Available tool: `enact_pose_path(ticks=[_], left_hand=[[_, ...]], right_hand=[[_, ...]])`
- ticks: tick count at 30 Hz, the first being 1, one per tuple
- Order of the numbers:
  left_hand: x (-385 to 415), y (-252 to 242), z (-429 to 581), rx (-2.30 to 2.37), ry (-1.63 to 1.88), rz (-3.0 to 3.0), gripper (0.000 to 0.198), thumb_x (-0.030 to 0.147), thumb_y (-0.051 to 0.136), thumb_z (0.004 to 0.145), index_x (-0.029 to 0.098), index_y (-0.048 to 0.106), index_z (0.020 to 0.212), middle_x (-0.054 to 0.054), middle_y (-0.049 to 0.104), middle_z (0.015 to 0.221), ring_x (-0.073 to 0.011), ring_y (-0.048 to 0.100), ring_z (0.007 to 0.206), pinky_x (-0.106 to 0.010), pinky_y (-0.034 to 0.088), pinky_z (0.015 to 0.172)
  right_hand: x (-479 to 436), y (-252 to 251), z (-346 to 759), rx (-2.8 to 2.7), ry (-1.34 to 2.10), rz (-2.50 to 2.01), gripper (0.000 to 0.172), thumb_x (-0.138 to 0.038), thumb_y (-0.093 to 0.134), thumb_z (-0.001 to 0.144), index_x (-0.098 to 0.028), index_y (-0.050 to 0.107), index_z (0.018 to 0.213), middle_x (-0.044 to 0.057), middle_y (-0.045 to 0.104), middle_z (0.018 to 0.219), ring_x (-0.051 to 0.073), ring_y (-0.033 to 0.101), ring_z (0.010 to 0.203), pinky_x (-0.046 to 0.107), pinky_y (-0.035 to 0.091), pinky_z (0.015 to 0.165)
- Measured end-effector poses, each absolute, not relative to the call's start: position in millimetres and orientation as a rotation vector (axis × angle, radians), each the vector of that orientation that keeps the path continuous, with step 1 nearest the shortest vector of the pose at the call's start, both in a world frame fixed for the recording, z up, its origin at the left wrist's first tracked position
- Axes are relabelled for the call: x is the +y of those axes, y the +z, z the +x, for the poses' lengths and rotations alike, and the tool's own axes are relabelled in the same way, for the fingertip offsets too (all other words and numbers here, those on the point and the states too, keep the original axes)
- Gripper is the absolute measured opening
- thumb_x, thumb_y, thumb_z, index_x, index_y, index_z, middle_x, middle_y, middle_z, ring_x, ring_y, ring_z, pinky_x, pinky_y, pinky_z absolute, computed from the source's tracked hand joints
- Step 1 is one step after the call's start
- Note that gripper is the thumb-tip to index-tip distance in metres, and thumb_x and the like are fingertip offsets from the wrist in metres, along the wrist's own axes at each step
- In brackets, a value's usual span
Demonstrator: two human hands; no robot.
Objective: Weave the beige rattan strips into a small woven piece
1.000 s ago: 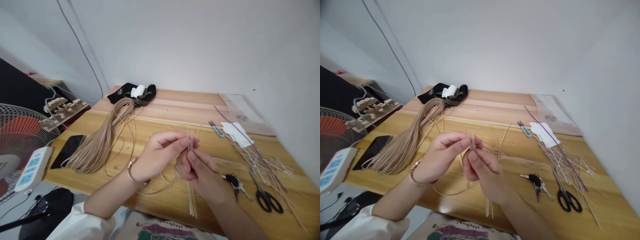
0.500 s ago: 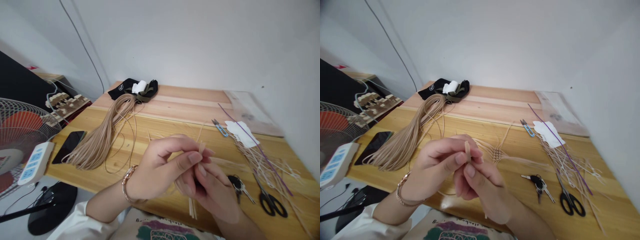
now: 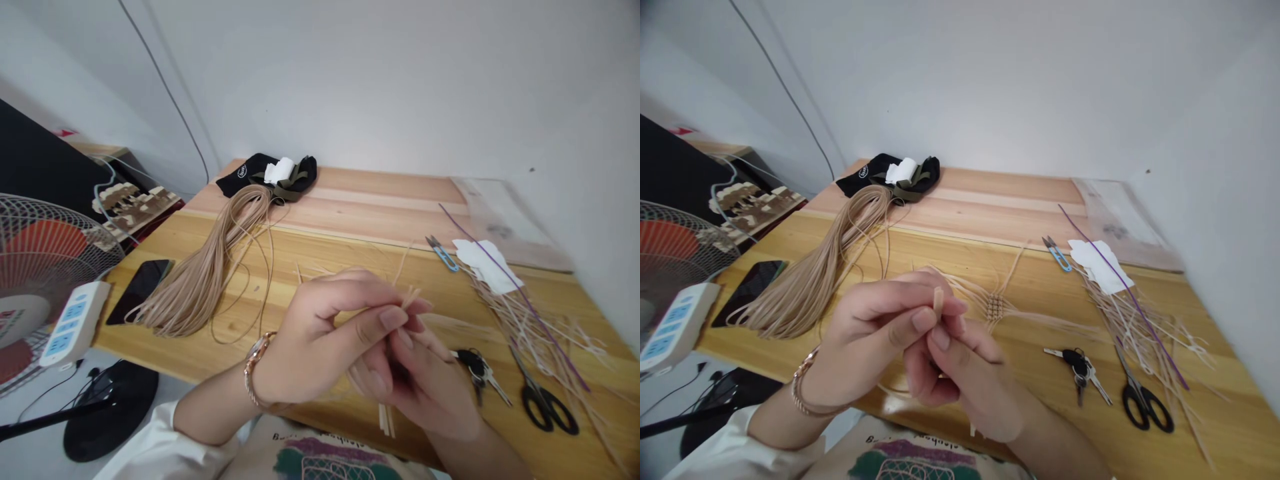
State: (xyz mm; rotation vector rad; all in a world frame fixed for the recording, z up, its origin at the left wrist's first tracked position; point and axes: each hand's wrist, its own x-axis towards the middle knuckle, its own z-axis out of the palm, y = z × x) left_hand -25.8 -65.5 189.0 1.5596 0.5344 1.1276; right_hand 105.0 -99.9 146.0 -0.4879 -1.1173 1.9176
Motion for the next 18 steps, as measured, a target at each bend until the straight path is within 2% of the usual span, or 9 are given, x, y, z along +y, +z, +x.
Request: enact_pose_path(ticks=[11,18], left_hand=[[-66.5,189.6,-23.5,0.64,1.16,1.599,0.015,0.019,0.055,0.084,0.014,0.069,0.082,-0.006,0.071,0.077,-0.014,0.065,0.075,-0.026,0.054,0.073],[-72.5,188.3,-19.4,0.824,1.283,1.734,0.014,0.019,0.056,0.083,0.016,0.07,0.083,-0.007,0.072,0.084,-0.0159,0.066,0.079,-0.028,0.055,0.074]], right_hand=[[-95.7,145.2,102.4,-1.127,1.848,-0.559,0.045,-0.048,0.04,0.09,-0.019,0.035,0.056,-0.004,0.03,0.049,0.008,0.023,0.044,0.027,0.015,0.043],[-94.1,151.6,95.2,-1.053,1.661,-0.685,0.038,-0.043,0.047,0.088,-0.019,0.039,0.06,-0.005,0.026,0.051,0.006,0.019,0.044,0.023,0.011,0.04]])
